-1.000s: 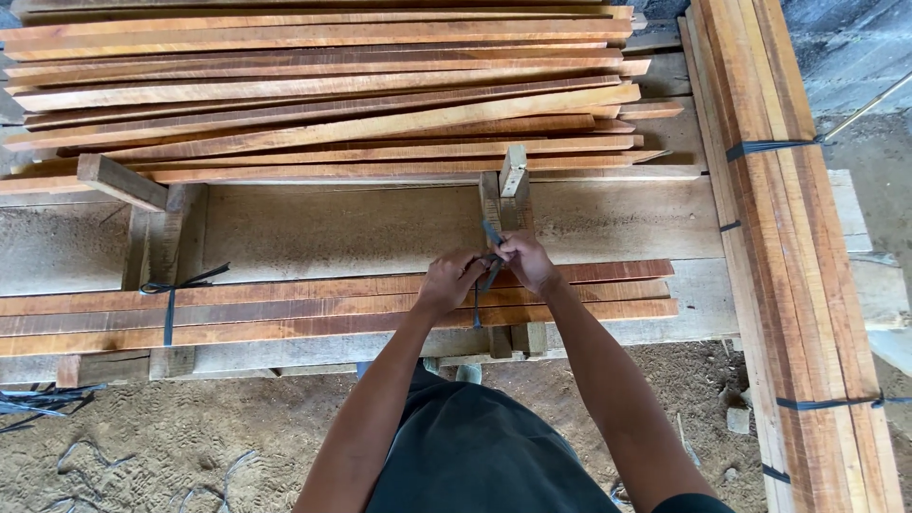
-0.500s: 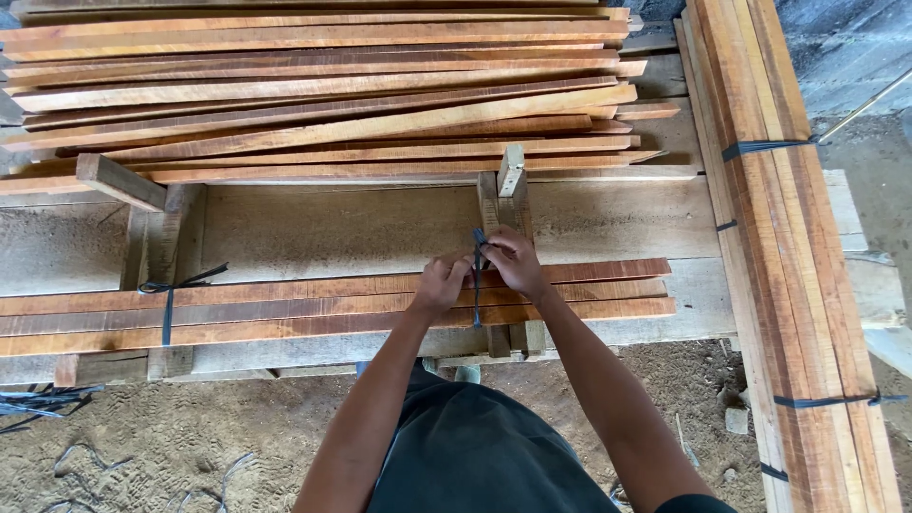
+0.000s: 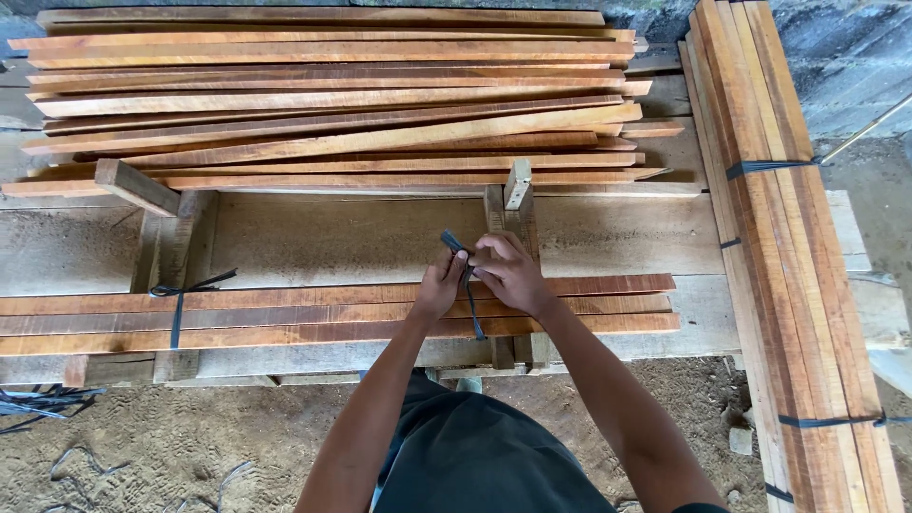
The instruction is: Bundling several wooden planks together using flexible black straps.
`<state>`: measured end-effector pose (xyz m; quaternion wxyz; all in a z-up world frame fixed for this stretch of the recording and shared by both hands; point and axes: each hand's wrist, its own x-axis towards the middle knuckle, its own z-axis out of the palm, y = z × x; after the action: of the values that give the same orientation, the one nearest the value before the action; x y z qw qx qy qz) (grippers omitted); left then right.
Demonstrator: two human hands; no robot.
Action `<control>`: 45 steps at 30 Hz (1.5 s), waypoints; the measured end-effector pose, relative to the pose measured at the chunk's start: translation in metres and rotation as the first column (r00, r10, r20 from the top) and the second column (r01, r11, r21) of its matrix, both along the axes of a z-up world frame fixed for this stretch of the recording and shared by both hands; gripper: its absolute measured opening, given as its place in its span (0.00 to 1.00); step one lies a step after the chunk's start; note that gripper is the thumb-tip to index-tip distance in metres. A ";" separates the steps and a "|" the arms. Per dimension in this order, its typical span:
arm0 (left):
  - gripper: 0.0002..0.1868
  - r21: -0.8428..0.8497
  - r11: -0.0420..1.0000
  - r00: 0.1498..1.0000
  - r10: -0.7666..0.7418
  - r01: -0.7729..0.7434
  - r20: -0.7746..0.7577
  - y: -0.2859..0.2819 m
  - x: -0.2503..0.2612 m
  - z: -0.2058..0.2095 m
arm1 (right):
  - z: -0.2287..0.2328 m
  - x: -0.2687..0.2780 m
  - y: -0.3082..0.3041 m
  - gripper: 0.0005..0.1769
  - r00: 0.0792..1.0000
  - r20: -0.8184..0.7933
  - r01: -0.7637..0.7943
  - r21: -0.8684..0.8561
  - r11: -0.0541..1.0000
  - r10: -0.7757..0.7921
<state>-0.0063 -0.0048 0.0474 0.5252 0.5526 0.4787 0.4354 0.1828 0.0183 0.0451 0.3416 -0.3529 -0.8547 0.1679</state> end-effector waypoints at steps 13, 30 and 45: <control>0.16 0.040 0.999 0.999 -0.009 0.007 0.032 0.002 0.004 -0.029 | 0.038 0.016 0.043 0.12 0.977 -0.121 -0.191 -0.866 0.462 0.177; 0.16 0.025 1.000 0.968 0.017 -0.011 -0.251 0.009 0.002 -0.040 | -0.024 0.012 0.026 0.25 0.815 -0.241 -0.146 -0.965 0.216 -0.526; 0.21 0.072 0.997 0.929 0.007 0.022 -0.371 0.007 0.006 -0.022 | -0.055 0.001 0.055 0.09 0.798 -0.136 0.130 -0.912 0.389 -0.587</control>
<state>-0.0004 0.0020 0.0253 0.4058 0.6462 0.5505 0.3388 0.1838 0.0736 -0.0096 0.3259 -0.6089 -0.4447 0.5703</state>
